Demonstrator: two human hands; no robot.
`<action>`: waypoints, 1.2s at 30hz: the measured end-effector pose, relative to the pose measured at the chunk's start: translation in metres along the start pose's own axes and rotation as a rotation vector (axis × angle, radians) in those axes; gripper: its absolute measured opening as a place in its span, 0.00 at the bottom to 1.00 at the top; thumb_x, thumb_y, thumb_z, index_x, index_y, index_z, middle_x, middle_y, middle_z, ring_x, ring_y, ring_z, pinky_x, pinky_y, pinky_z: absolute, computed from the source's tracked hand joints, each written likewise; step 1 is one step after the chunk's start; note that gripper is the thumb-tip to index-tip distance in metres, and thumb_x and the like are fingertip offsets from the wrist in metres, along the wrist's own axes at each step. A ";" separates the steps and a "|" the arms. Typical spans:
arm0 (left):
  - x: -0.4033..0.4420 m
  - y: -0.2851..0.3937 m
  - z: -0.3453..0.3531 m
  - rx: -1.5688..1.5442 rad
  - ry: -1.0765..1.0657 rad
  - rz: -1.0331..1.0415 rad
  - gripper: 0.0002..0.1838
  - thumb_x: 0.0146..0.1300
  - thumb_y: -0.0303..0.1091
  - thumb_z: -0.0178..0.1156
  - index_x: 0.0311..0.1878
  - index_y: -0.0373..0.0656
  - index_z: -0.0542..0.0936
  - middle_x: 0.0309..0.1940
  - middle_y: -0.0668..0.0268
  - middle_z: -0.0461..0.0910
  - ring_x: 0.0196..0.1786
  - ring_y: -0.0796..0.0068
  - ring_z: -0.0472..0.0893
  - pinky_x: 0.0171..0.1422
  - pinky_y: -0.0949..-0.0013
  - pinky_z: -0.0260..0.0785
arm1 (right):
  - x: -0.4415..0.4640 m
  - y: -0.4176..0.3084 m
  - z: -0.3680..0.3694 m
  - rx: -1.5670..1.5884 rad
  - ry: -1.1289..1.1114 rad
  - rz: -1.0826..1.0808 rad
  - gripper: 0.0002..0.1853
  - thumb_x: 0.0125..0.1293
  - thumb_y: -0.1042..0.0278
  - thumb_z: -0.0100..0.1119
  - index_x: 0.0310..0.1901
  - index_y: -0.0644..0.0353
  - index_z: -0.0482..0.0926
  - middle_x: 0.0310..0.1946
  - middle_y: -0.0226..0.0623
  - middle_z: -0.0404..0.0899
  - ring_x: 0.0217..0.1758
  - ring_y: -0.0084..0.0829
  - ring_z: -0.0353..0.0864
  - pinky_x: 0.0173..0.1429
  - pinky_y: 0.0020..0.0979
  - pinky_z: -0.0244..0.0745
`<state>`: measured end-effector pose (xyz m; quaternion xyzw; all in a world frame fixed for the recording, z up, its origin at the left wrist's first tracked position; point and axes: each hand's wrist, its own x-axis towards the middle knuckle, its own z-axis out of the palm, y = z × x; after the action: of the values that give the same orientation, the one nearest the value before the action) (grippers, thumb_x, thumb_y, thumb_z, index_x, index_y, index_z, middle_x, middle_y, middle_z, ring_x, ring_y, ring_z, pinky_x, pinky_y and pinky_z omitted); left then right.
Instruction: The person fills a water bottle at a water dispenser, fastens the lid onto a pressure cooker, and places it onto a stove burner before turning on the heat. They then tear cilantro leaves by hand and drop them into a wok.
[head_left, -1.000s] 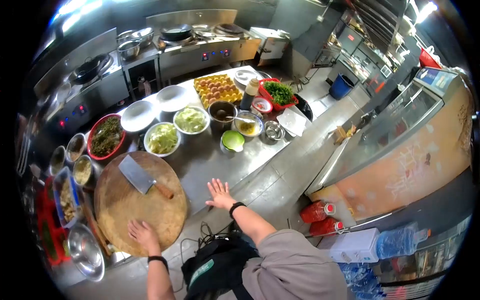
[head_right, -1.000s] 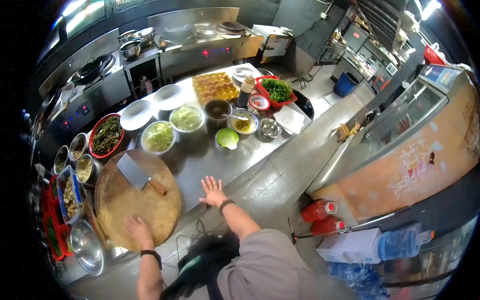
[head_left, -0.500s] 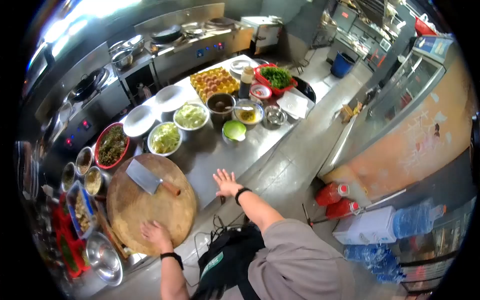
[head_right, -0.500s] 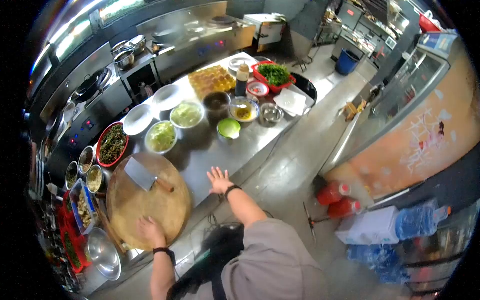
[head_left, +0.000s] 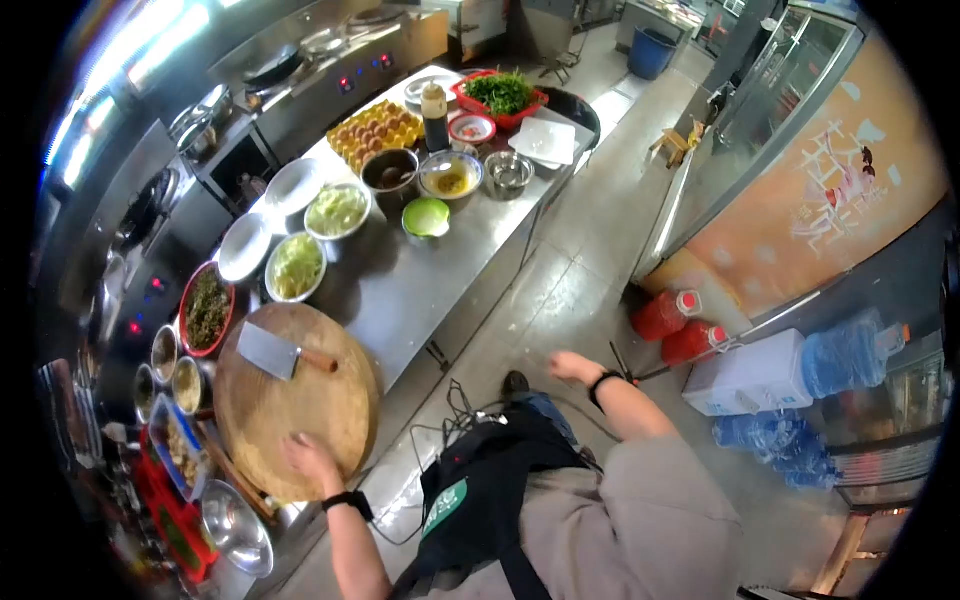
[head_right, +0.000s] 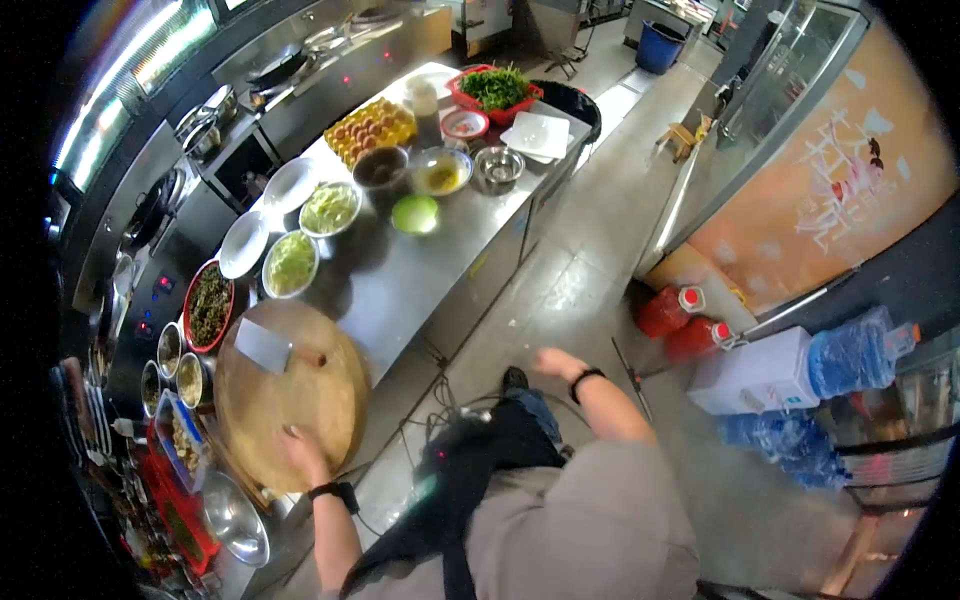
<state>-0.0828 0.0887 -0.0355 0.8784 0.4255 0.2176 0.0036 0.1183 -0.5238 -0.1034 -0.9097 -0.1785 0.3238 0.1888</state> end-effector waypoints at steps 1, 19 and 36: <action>0.000 -0.002 -0.002 -0.049 -0.039 -0.010 0.23 0.71 0.43 0.52 0.63 0.39 0.72 0.66 0.51 0.69 0.70 0.52 0.66 0.73 0.50 0.56 | -0.019 0.041 0.016 -0.003 -0.113 0.115 0.18 0.60 0.56 0.57 0.43 0.61 0.84 0.43 0.49 0.84 0.48 0.50 0.82 0.54 0.45 0.76; -0.190 0.425 -0.032 -0.242 -1.369 0.795 0.19 0.65 0.38 0.61 0.54 0.36 0.77 0.47 0.50 0.83 0.49 0.54 0.83 0.55 0.61 0.74 | -0.200 0.258 0.046 0.399 0.153 0.509 0.12 0.65 0.63 0.56 0.41 0.61 0.84 0.34 0.42 0.85 0.37 0.38 0.84 0.44 0.37 0.77; -0.216 0.773 0.001 -0.136 -1.528 1.163 0.21 0.67 0.41 0.59 0.57 0.36 0.76 0.52 0.49 0.79 0.56 0.51 0.79 0.60 0.58 0.71 | -0.125 0.420 -0.173 0.604 0.422 0.488 0.14 0.65 0.62 0.59 0.47 0.62 0.80 0.38 0.44 0.84 0.42 0.39 0.84 0.49 0.38 0.76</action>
<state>0.3770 -0.5666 0.0295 0.8544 -0.2073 -0.4215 0.2222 0.2259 -0.9824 -0.1060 -0.8755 0.1868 0.2039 0.3963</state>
